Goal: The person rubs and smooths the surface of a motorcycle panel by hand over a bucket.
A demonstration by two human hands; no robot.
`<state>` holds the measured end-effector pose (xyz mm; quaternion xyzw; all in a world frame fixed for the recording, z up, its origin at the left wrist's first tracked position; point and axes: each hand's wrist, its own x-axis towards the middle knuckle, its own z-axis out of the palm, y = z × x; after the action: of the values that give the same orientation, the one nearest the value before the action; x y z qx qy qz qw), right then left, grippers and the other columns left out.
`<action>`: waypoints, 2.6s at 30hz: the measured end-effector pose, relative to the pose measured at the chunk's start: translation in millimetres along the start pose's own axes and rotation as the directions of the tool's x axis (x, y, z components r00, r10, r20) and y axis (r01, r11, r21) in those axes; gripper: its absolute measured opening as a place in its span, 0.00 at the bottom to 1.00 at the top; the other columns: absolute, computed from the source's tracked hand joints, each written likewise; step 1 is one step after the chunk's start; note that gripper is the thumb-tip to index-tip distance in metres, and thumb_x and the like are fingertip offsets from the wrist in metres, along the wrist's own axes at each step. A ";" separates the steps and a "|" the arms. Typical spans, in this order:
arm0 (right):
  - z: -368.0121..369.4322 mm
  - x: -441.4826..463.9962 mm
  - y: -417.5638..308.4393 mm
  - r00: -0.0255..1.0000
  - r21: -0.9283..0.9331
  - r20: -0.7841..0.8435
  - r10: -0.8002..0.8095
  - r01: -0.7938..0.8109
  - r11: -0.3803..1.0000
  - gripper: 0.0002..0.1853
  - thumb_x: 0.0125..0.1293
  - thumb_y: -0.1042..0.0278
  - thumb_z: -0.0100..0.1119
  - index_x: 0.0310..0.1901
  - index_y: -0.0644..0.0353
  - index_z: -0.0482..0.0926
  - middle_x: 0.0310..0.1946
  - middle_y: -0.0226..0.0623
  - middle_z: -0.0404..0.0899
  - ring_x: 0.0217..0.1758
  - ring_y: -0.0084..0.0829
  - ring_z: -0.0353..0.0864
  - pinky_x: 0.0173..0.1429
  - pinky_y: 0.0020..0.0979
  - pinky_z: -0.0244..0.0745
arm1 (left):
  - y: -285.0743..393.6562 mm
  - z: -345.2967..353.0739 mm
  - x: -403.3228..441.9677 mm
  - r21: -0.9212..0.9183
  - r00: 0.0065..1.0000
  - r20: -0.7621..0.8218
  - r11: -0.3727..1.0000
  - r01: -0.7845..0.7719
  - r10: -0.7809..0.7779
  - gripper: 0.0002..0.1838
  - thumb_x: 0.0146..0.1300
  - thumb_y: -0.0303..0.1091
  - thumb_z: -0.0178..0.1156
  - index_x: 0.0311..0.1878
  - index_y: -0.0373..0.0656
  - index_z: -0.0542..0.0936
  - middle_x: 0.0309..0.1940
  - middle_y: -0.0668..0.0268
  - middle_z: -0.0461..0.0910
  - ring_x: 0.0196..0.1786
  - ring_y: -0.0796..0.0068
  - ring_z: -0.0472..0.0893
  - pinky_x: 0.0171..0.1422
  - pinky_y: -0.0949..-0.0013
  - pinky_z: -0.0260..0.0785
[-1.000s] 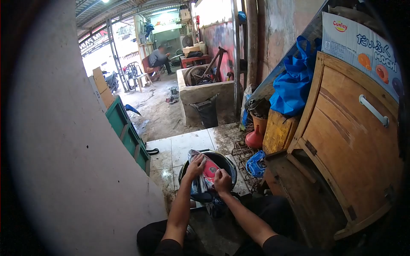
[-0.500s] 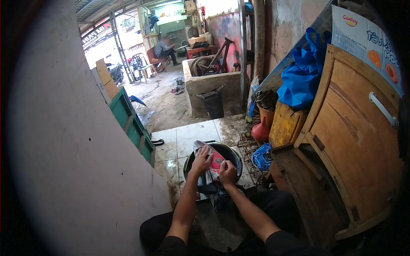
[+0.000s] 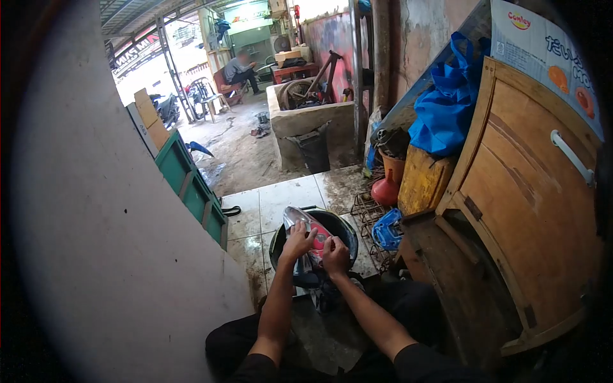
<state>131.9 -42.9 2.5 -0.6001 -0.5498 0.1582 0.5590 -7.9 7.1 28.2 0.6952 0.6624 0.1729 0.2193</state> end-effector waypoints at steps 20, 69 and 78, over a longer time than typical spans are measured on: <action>2.3 -1.3 0.0 0.999 0.019 -0.040 0.004 -0.003 1.000 0.16 0.71 0.59 0.53 0.29 0.62 0.77 0.27 0.50 0.80 0.33 0.55 0.81 0.35 0.49 0.73 | 12.2 -0.1 -5.4 -0.060 0.976 0.058 0.975 0.213 -0.210 0.44 0.73 0.61 0.45 0.73 0.25 0.57 0.74 0.35 0.55 0.75 0.36 0.59 0.77 0.47 0.56; 4.2 -3.2 3.4 1.000 -0.058 -0.004 0.002 -0.002 0.998 0.17 0.72 0.60 0.51 0.30 0.61 0.80 0.24 0.47 0.81 0.29 0.50 0.82 0.35 0.46 0.72 | 0.8 28.0 -34.2 -0.113 0.905 -0.425 0.992 -0.051 -0.002 0.36 0.70 0.52 0.55 0.70 0.30 0.67 0.69 0.40 0.66 0.72 0.41 0.65 0.76 0.53 0.59; 5.5 -1.8 4.5 1.000 -0.088 -0.019 -0.019 0.018 0.996 0.17 0.72 0.59 0.51 0.28 0.60 0.78 0.23 0.46 0.80 0.28 0.49 0.81 0.34 0.45 0.72 | 1.2 19.1 -26.3 -0.062 0.947 -0.320 0.998 0.008 -0.027 0.37 0.71 0.59 0.50 0.74 0.41 0.66 0.75 0.54 0.63 0.76 0.49 0.63 0.76 0.43 0.57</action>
<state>129.1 -40.7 -3.9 -0.6207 -0.5561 0.1226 0.5390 1.6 -20.6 14.0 0.6450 0.6899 0.3015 0.1309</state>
